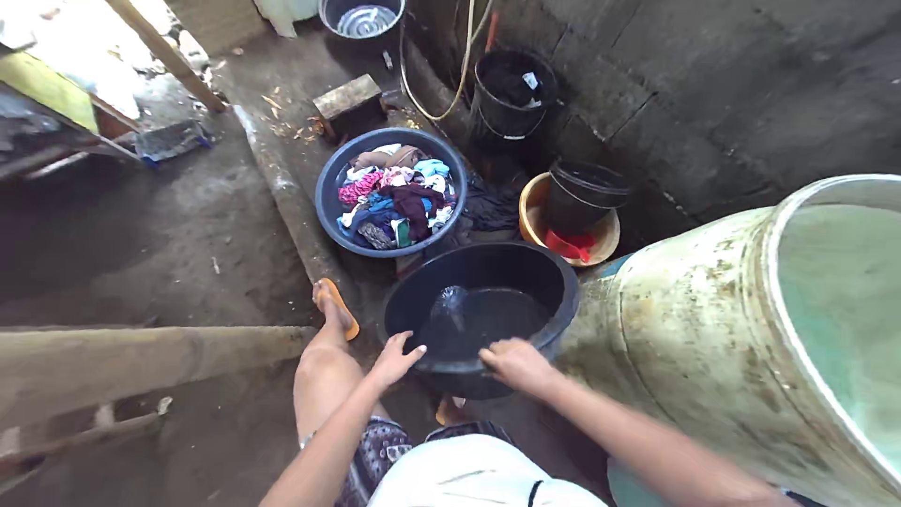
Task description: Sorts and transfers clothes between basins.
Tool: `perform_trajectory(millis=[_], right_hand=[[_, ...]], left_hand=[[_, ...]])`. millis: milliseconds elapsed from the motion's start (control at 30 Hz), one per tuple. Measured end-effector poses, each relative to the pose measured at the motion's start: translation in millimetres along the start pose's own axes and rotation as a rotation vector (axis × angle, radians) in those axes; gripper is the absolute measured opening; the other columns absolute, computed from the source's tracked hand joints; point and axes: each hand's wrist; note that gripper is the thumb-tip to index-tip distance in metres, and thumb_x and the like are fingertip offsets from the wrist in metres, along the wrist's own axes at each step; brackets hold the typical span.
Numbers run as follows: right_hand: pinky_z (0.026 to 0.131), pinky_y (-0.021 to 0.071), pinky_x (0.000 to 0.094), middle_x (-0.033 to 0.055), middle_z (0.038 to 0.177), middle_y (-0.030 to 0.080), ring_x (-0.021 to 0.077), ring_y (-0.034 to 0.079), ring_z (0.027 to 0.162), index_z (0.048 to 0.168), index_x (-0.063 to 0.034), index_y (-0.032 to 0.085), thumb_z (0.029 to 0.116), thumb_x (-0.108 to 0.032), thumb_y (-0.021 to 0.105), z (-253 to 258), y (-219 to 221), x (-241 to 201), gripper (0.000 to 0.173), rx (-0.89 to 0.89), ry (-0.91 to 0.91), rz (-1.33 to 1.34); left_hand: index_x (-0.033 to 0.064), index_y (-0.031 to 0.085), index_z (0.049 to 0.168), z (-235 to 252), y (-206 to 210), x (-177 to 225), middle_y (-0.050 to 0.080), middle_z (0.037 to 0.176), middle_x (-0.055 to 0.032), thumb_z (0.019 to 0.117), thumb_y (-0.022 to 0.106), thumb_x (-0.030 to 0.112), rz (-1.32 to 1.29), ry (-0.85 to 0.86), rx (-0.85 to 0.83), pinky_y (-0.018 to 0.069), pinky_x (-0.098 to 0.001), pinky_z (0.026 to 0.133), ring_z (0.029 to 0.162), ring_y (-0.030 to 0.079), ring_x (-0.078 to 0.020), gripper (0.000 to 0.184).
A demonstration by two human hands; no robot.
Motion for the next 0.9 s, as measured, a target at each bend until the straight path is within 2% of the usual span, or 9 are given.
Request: perform_trajectory(millis=[67,133,233,300,333,433,633,767,900], right_hand=[[0.093,0.0505,0.0632,0.0269,0.108,0.070,0.0464,0.068,0.106,0.122,-0.0013,0.066,0.1008,-0.023,0.064,4.5,-55.5,11.0,0.030,-0.006,-0.006,-0.103],[0.090,0.0504,0.0646,0.0269,0.106,0.070,0.0473,0.068,0.105,0.121,-0.0012,0.065,0.1042,-0.033,0.060,18.1,-103.2,17.1,0.036,-0.089,0.009,-0.186],[0.089,0.0495,0.0665,0.0278,0.102,0.070,0.0488,0.067,0.103,0.119,-0.0013,0.065,0.1052,-0.042,0.056,44.9,-145.2,15.2,0.044,-0.198,-0.017,-0.272],[0.089,0.0495,0.0668,0.0276,0.101,0.070,0.0487,0.067,0.103,0.117,-0.0013,0.067,0.1045,-0.043,0.057,67.6,-164.6,12.1,0.045,-0.236,-0.039,-0.318],[0.087,0.0499,0.0663,0.0269,0.098,0.070,0.0478,0.067,0.101,0.114,-0.0010,0.067,0.1042,-0.044,0.058,78.9,-172.8,9.5,0.045,-0.243,-0.060,-0.345],[0.090,0.0488,0.0655,0.0271,0.101,0.069,0.0468,0.066,0.105,0.115,0.0003,0.067,0.1050,-0.046,0.056,105.8,-197.6,-15.5,0.049,-0.319,-0.076,-0.430],[0.092,0.0484,0.0639,0.0259,0.103,0.070,0.0440,0.066,0.106,0.113,0.0030,0.070,0.1042,-0.042,0.059,152.3,-242.6,-66.1,0.047,-0.327,-0.151,-0.520],[0.087,0.0506,0.0609,0.0196,0.095,0.070,0.0384,0.068,0.099,0.103,-0.0010,0.072,0.1024,-0.047,0.060,166.4,-256.6,-86.0,0.048,-0.370,-0.221,-0.630],[0.091,0.0500,0.0608,0.0194,0.101,0.071,0.0385,0.067,0.104,0.110,-0.0021,0.072,0.1034,-0.047,0.058,153.2,-256.2,-89.5,0.047,-0.424,-0.144,-0.675]], left_hand=[[0.0154,0.039,0.159,-26.3,0.6,14.4,0.032,0.167,-0.0136,0.1030,0.053,0.053,0.131,0.138,-0.054,0.0085,-0.0691,0.122,0.156,0.021,-0.0369,0.069],[0.0212,0.037,0.161,-41.5,7.5,23.5,0.036,0.165,-0.0080,0.0990,0.056,0.060,0.251,0.216,0.034,-0.0018,-0.0762,0.118,0.156,0.023,-0.0327,0.075],[0.0083,0.054,0.147,-38.2,25.1,20.7,0.061,0.142,-0.0155,0.1003,0.061,0.050,0.152,0.332,0.275,0.0155,-0.0636,0.124,0.139,0.052,-0.0305,0.063],[0.0017,0.062,0.136,-27.7,30.2,18.7,0.070,0.123,-0.0205,0.1013,0.061,0.045,0.015,0.367,0.413,0.0454,-0.0572,0.109,0.119,0.067,-0.0350,0.056],[0.0009,0.064,0.134,-22.8,28.8,17.1,0.072,0.116,-0.0223,0.1020,0.059,0.045,-0.040,0.360,0.444,0.0511,-0.0576,0.100,0.112,0.069,-0.0377,0.055],[-0.0002,0.065,0.129,-13.9,19.0,12.6,0.072,0.105,-0.0240,0.1059,0.050,0.043,-0.143,0.302,0.452,0.0527,-0.0585,0.091,0.100,0.070,-0.0395,0.051],[-0.0034,0.062,0.130,-26.1,-6.2,21.1,0.070,0.102,-0.0250,0.1099,0.043,0.038,-0.274,0.297,0.547,0.0521,-0.0567,0.090,0.098,0.069,-0.0391,0.049],[-0.0067,0.061,0.131,-25.4,7.5,24.2,0.070,0.108,-0.0271,0.1101,0.040,0.037,-0.427,0.321,0.605,0.0509,-0.0549,0.096,0.105,0.069,-0.0384,0.053],[-0.0089,0.061,0.131,-19.4,24.8,29.9,0.070,0.108,-0.0278,0.1093,0.040,0.037,-0.490,0.370,0.586,0.0512,-0.0550,0.096,0.105,0.069,-0.0385,0.055]])
Point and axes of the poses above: each hand's wrist, its own z-axis towards the middle knuckle, its own y-axis out of the palm, x = y × z
